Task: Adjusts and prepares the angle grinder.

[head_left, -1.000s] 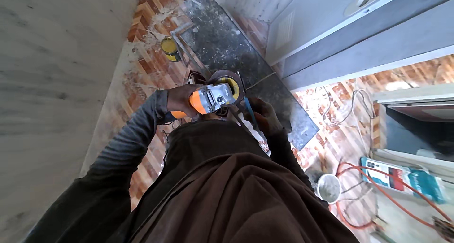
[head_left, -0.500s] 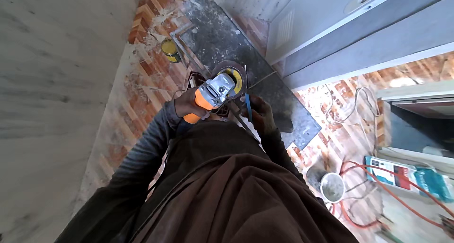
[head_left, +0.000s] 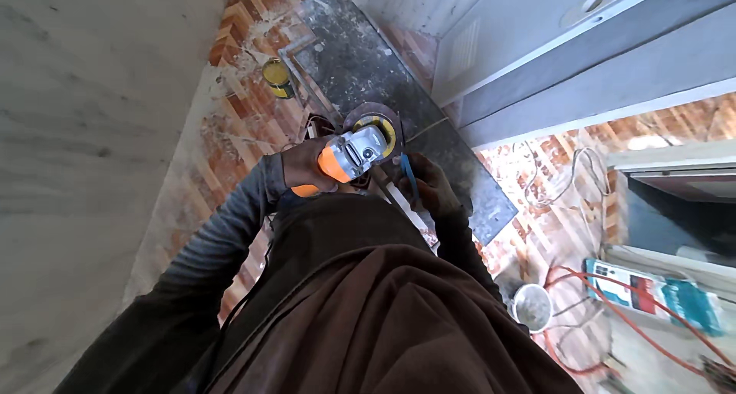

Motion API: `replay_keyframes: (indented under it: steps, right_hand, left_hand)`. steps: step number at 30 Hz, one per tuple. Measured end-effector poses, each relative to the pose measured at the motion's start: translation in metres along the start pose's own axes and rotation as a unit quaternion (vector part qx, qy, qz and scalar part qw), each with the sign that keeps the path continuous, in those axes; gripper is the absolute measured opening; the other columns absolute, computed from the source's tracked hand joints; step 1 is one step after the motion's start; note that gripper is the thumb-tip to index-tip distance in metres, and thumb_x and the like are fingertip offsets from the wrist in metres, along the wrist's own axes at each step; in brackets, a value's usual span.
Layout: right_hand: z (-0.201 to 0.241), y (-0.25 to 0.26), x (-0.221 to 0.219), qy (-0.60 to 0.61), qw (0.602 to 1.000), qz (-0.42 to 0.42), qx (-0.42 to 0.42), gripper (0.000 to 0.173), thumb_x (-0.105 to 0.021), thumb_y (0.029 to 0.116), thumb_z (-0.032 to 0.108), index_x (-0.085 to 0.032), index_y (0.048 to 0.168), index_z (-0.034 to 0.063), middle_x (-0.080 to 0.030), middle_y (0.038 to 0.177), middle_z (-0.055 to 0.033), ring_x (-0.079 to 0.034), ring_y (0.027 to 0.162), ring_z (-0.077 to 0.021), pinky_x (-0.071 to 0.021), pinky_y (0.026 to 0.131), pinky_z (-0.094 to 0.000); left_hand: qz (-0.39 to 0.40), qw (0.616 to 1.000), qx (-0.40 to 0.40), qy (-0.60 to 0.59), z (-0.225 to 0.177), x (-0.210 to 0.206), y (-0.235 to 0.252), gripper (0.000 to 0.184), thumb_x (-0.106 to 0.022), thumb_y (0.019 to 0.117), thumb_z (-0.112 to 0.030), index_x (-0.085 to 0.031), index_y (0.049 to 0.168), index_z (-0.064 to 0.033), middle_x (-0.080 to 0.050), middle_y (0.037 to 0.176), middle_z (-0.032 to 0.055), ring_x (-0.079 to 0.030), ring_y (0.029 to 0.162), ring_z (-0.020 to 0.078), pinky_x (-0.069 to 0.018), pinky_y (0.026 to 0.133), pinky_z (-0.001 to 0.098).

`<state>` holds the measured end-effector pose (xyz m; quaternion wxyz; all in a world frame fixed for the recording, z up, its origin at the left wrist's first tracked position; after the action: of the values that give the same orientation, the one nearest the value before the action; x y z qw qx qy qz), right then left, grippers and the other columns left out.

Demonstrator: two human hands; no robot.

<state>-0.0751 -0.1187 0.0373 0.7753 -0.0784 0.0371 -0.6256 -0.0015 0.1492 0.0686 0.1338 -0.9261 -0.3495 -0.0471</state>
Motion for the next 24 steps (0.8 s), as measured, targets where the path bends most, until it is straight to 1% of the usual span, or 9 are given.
replay_keyframes:
  steps: [3,4,7,10,14,16,19,21,24]
  right_hand:
    - [0.008,-0.003,0.001,-0.002,1.000,-0.020,-0.012,0.045,-0.075,0.0865,0.023,-0.065,0.126,0.0050,-0.073,0.095,-0.0047,-0.069,0.078,-0.0124,-0.0607,0.072,-0.0319]
    - [0.009,-0.004,0.000,0.001,1.000,-0.026,-0.012,0.043,-0.074,0.0867,0.021,-0.065,0.126,0.0047,-0.073,0.094,-0.0044,-0.069,0.077,-0.0119,-0.0609,0.071,-0.0316]
    - [0.010,-0.004,-0.002,0.020,0.999,-0.043,0.008,0.044,-0.075,0.0870,0.024,-0.066,0.126,0.0042,-0.073,0.093,-0.0044,-0.068,0.075,-0.0110,-0.0600,0.068,-0.0301]
    - [0.005,-0.003,-0.006,0.052,0.997,-0.056,0.027,0.043,-0.075,0.0882,0.026,-0.067,0.124,0.0045,-0.072,0.092,-0.0038,-0.066,0.074,-0.0103,-0.0591,0.068,-0.0292]
    - [0.003,-0.004,-0.007,0.053,0.995,-0.075,0.032,0.041,-0.076,0.0882,0.027,-0.068,0.123,0.0059,-0.072,0.093,-0.0046,-0.067,0.074,-0.0116,-0.0593,0.066,-0.0302]
    - [0.003,-0.004,-0.005,0.036,0.996,-0.079,0.034,0.042,-0.076,0.0867,0.024,-0.068,0.124,0.0057,-0.073,0.095,-0.0057,-0.067,0.075,-0.0125,-0.0599,0.066,-0.0310]
    - [0.005,-0.003,-0.001,0.011,0.997,-0.067,0.036,0.047,-0.078,0.0854,0.025,-0.067,0.126,0.0045,-0.073,0.095,-0.0068,-0.068,0.074,-0.0133,-0.0598,0.065,-0.0317]
    - [0.007,-0.006,0.000,-0.012,0.997,-0.073,0.027,0.044,-0.075,0.0864,0.023,-0.067,0.125,0.0038,-0.074,0.093,-0.0068,-0.068,0.073,-0.0137,-0.0600,0.065,-0.0326]
    - [0.007,-0.010,-0.001,-0.013,0.997,-0.078,0.017,0.038,-0.071,0.0880,0.013,-0.067,0.125,0.0023,-0.074,0.093,-0.0087,-0.069,0.074,-0.0156,-0.0610,0.066,-0.0338]
  left_hand:
    - [-0.018,1.000,-0.008,-0.011,0.000,0.002,-0.002,0.081,-0.090,0.0528,-0.021,-0.062,0.128,-0.0080,-0.074,0.109,0.0001,-0.071,0.098,0.0064,-0.0609,0.088,0.0272]
    - [-0.023,0.999,-0.012,-0.025,0.001,0.002,-0.003,0.081,-0.090,0.0529,-0.020,-0.061,0.128,-0.0078,-0.074,0.109,0.0004,-0.071,0.098,0.0071,-0.0611,0.087,0.0275]
    - [-0.022,0.997,-0.032,-0.067,0.003,0.001,-0.001,0.078,-0.090,0.0558,-0.020,-0.062,0.128,-0.0088,-0.074,0.110,-0.0003,-0.071,0.100,0.0083,-0.0613,0.089,0.0286]
    - [-0.032,0.992,-0.030,-0.117,0.001,-0.005,-0.001,0.076,-0.089,0.0551,-0.015,-0.062,0.126,-0.0089,-0.075,0.105,0.0024,-0.074,0.092,0.0126,-0.0640,0.081,0.0316]
    - [-0.047,0.992,-0.032,-0.116,0.005,-0.009,-0.001,0.079,-0.090,0.0530,-0.017,-0.062,0.127,-0.0084,-0.075,0.108,0.0010,-0.072,0.099,0.0104,-0.0622,0.088,0.0301]
    - [-0.042,0.991,-0.043,-0.120,0.005,-0.008,-0.002,0.080,-0.091,0.0549,-0.017,-0.061,0.128,-0.0081,-0.074,0.111,0.0016,-0.072,0.102,0.0110,-0.0618,0.090,0.0307]
    - [-0.041,0.992,-0.036,-0.113,0.002,-0.006,-0.004,0.079,-0.091,0.0545,-0.018,-0.061,0.127,-0.0095,-0.074,0.109,0.0011,-0.073,0.098,0.0110,-0.0632,0.086,0.0306]
    - [-0.027,0.993,-0.033,-0.108,0.000,-0.006,-0.005,0.078,-0.090,0.0560,-0.017,-0.061,0.128,-0.0086,-0.075,0.109,0.0021,-0.073,0.098,0.0120,-0.0630,0.086,0.0317]
    - [-0.021,0.993,-0.018,-0.112,-0.001,-0.008,-0.006,0.075,-0.089,0.0557,-0.017,-0.062,0.125,-0.0092,-0.075,0.103,0.0033,-0.074,0.086,0.0140,-0.0649,0.074,0.0320]
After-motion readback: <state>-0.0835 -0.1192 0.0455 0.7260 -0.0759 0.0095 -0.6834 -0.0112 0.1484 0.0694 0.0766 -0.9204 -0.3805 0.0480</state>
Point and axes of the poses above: each hand's wrist, its own y-axis towards the middle knuckle, its own x-axis out of the back of the hand, z = x × y, the point moved 6 cm from there along y, towards the middle knuckle
